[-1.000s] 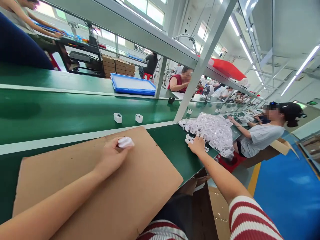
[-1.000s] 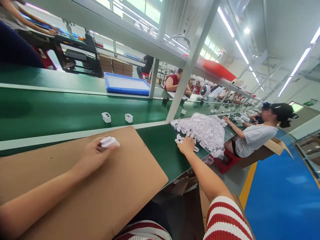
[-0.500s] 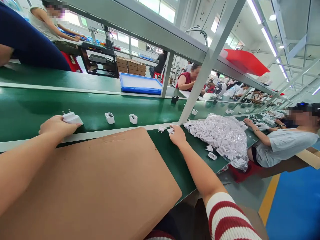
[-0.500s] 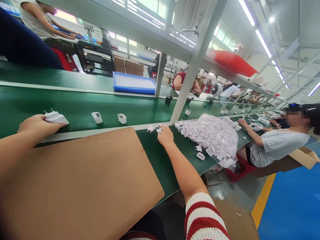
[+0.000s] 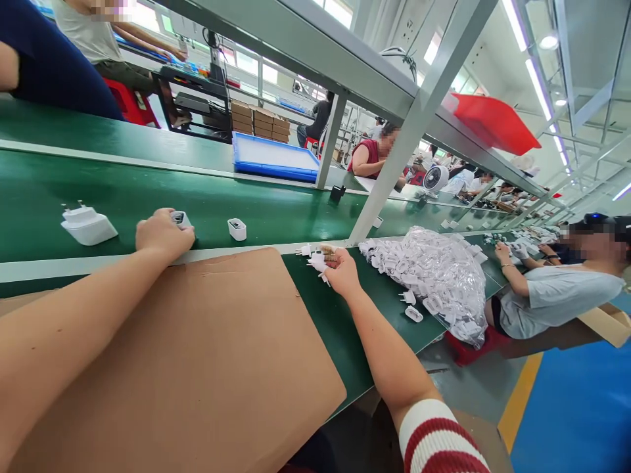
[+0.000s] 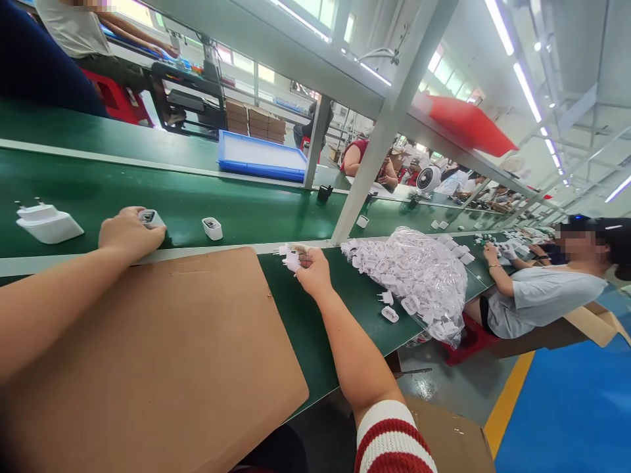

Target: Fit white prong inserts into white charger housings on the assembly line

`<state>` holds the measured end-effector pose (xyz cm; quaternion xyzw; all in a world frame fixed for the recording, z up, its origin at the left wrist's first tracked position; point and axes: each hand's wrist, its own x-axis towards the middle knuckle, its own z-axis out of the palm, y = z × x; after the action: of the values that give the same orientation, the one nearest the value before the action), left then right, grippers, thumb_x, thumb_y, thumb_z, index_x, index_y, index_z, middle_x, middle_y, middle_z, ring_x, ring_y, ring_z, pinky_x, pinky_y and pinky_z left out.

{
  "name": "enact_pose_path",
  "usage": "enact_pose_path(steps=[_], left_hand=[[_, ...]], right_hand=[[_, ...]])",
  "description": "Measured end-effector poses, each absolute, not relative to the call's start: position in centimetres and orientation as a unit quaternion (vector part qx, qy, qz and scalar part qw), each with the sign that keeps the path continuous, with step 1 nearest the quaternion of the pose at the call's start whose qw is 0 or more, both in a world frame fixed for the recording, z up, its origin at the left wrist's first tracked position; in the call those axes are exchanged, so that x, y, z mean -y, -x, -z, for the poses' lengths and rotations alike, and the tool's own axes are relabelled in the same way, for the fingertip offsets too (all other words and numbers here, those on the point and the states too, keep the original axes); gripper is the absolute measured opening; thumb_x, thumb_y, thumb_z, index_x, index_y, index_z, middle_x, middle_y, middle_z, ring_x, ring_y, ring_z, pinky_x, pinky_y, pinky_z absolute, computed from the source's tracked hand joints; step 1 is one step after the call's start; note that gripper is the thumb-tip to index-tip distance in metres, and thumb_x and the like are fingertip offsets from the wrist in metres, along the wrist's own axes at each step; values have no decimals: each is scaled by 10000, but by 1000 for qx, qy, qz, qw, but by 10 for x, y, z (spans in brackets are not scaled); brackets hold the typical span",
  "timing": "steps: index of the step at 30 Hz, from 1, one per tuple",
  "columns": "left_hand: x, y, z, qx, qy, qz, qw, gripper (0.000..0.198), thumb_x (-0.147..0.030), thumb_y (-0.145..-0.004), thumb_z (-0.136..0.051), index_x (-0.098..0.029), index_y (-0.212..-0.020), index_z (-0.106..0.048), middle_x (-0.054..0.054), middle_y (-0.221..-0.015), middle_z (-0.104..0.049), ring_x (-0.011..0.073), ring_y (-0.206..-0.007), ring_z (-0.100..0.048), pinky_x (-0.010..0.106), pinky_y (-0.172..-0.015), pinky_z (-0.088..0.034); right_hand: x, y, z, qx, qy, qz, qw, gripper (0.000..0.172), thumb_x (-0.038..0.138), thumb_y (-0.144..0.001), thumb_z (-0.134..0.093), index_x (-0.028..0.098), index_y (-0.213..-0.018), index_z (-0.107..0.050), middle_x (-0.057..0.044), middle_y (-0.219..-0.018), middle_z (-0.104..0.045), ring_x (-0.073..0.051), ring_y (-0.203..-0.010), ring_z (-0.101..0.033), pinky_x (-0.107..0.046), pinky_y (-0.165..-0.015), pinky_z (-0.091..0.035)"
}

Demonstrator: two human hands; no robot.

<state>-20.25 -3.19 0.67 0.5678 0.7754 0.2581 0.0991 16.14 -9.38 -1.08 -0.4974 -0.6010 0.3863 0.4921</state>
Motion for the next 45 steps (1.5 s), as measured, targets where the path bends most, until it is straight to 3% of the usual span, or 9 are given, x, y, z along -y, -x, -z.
enact_pose_path(steps=[3, 7, 11, 18, 23, 29, 32, 38, 45], left_hand=[[63, 194, -18, -774, -562, -277, 88, 711, -363, -856, -538, -95, -1511, -467, 157, -1362, -644, 321, -1225, -564, 446, -1122, -461], [132, 167, -17, -667, -642, -293, 240, 703, -449, -835, -534, -181, -1484, -538, 95, -1235, -710, 259, -941, -669, 404, -987, -550], [185, 145, 6, -552, -695, -302, 347, 706, -592, -804, -557, -216, -1400, -616, 109, -1434, -629, 307, -1114, -680, 423, -1016, -560], [201, 142, 28, -513, -677, -368, 378, 700, -674, -746, -679, -217, -1276, -668, 109, -1290, -688, 308, -1078, -681, 421, -935, -589], [201, 145, 25, -499, -664, -391, 398, 505, -629, -776, -655, -219, -1058, -741, 61, -989, -725, 261, -898, -680, 362, -779, -550], [201, 148, 24, -494, -654, -400, 410, 422, -602, -761, -669, -220, -927, -740, 40, -902, -704, 246, -866, -656, 332, -731, -503], [199, 148, 25, -490, -668, -397, 396, 384, -576, -777, -651, -214, -878, -729, 40, -881, -687, 243, -865, -645, 331, -739, -490], [199, 148, 23, -489, -687, -385, 375, 365, -553, -801, -604, -207, -830, -716, 40, -834, -644, 226, -806, -612, 326, -714, -460], [199, 147, 22, -504, -673, -384, 382, 380, -573, -773, -635, -207, -835, -717, 41, -843, -641, 217, -787, -599, 313, -681, -449]], right_hand=[[99, -156, 5, 540, 446, -482, 527, 700, 259, -547, -846, 254, -1230, -696, -13, -1009, -720, -205, -942, -714, -343, -823, -593], [110, -143, -2, 476, 450, -565, 502, 416, 265, -496, -889, 205, -873, -725, -23, -892, -763, -205, -865, -731, -308, -751, -555], [124, -122, -6, 506, 450, -575, 459, 408, 280, -477, -936, 207, -763, -654, -30, -896, -784, -187, -816, -729, -266, -670, -522], [140, -80, -37, 604, 401, -591, 353, 565, 255, -565, -909, 263, -1046, -614, -23, -986, -799, -178, -773, -717, -241, -561, -480], [145, -56, -36, 676, 411, -528, 309, 446, 355, -635, -907, 229, -1019, -719, -43, -957, -778, -206, -865, -731, -363, -803, -603], [161, -56, -26, 845, 387, -228, 292, 133, 259, -850, -749, 255, -975, -794, -52, -954, -738, -211, -937, -658, -346, -817, -564], [163, -56, -23, 884, 349, -161, 267, 225, 143, -872, -672, 253, -1027, -790, -57, -967, -725, -215, -958, -649, -352, -853, -557], [160, -50, -20, 912, 345, -71, 209, 266, 46, -820, -616, 224, -947, -767, -55, -876, -663, -218, -895, -615, -324, -755, -525], [163, -52, -25, 913, 321, -41, 250, 399, 4, -785, -521, 238, -1006, -757, -48, -888, -660, -213, -889, -615, -316, -759, -526]])
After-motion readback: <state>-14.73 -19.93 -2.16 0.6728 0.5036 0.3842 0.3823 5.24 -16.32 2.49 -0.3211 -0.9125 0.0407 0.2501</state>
